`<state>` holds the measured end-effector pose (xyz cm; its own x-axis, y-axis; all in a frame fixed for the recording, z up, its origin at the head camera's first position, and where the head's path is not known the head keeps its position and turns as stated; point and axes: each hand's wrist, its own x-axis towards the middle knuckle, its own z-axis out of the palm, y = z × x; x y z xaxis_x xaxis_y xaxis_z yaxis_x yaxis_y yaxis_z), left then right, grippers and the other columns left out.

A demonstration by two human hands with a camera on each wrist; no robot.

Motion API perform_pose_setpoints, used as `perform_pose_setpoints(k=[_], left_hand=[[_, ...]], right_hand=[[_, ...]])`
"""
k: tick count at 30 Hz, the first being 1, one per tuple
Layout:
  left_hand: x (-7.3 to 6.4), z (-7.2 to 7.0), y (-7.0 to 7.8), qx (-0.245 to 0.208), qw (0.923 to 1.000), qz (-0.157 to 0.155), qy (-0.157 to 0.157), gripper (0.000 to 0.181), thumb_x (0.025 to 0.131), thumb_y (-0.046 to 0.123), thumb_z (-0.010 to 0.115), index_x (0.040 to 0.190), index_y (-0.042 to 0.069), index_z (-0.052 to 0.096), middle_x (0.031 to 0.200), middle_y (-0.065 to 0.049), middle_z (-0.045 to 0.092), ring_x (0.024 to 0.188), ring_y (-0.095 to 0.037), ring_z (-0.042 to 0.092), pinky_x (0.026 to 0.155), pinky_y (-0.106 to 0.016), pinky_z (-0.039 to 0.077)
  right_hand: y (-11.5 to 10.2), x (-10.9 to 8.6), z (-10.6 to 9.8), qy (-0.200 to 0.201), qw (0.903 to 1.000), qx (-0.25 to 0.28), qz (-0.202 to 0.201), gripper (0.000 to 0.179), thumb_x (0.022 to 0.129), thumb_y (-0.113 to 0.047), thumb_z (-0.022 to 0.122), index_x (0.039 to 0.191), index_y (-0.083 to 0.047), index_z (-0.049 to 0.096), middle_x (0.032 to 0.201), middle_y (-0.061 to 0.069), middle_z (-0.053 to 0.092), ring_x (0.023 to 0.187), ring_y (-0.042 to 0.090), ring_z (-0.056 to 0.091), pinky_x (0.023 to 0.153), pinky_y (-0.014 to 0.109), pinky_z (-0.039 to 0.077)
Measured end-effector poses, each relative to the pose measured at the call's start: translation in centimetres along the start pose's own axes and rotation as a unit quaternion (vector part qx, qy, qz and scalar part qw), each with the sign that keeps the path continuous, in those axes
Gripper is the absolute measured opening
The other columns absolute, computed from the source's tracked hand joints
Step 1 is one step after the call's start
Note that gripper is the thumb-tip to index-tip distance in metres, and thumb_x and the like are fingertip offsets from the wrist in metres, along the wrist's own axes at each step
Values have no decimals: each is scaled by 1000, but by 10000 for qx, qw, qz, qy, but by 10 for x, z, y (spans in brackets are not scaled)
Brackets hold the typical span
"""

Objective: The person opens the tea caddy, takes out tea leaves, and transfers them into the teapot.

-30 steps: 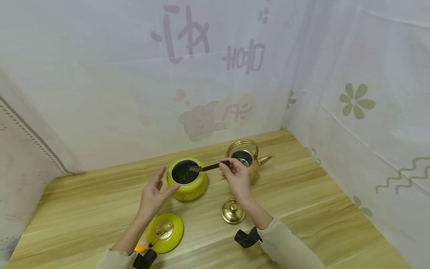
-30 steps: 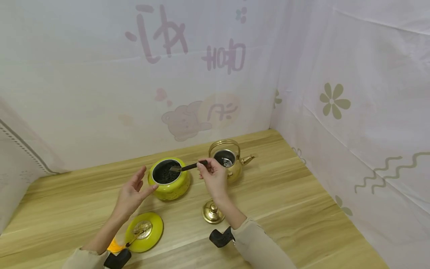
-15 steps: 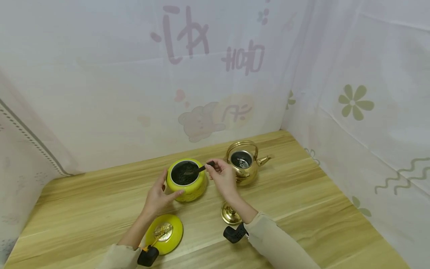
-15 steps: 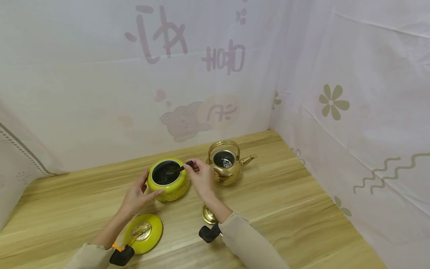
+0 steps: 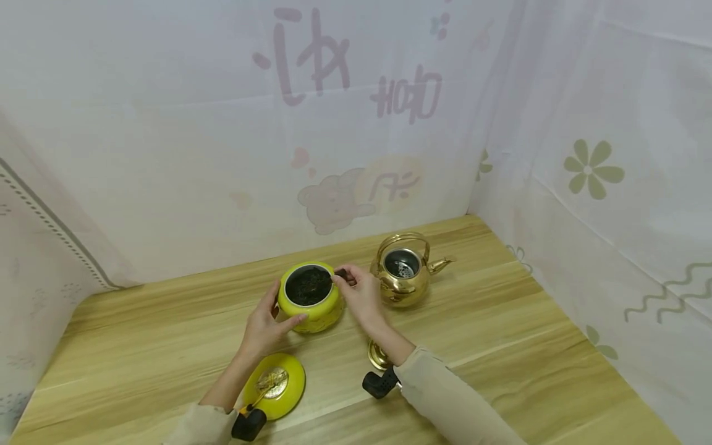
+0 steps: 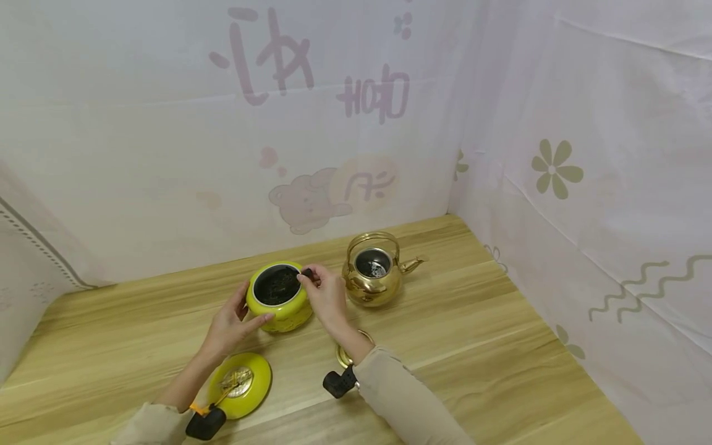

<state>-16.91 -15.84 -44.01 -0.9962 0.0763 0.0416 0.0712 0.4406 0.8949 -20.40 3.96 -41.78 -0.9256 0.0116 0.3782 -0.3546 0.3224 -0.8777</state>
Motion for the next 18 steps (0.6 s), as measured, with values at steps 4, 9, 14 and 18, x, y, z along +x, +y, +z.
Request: perform_pose_setpoints(k=[4, 9, 14, 18], left_hand=[[0, 0, 0, -15, 10000, 10, -4, 91, 82, 19, 74, 148, -4, 16, 152, -24, 20, 139, -37, 25, 110, -45, 29], [1, 0, 0, 14, 10000, -18, 8, 92, 82, 20, 75, 148, -4, 16, 152, -24, 22, 138, -37, 27, 110, -44, 30], [1, 0, 0, 26, 10000, -22, 10, 92, 81, 20, 75, 148, -4, 17, 152, -24, 22, 138, -37, 27, 110, -44, 30], [1, 0, 0, 4, 10000, 2, -11, 91, 82, 20, 75, 148, -5, 17, 152, -25, 21, 138, -38, 26, 110, -44, 30]], right_hand=[[3, -1, 4, -60, 9999, -111, -51, 12, 85, -10, 69, 92, 0, 69, 74, 11, 69, 57, 3, 54, 48, 17, 48], [7, -1, 7, -105, 9995, -265, -143, 14, 86, -12, 69, 93, 0, 70, 74, 9, 69, 57, 2, 53, 47, 16, 46], [8, -2, 8, -158, 9990, -331, -251, 14, 84, -10, 70, 94, 0, 70, 74, 8, 69, 59, 3, 53, 48, 14, 43], [8, -2, 9, -166, 9985, -418, -322, 13, 84, -9, 71, 93, -1, 70, 74, 8, 69, 58, 3, 52, 47, 14, 41]])
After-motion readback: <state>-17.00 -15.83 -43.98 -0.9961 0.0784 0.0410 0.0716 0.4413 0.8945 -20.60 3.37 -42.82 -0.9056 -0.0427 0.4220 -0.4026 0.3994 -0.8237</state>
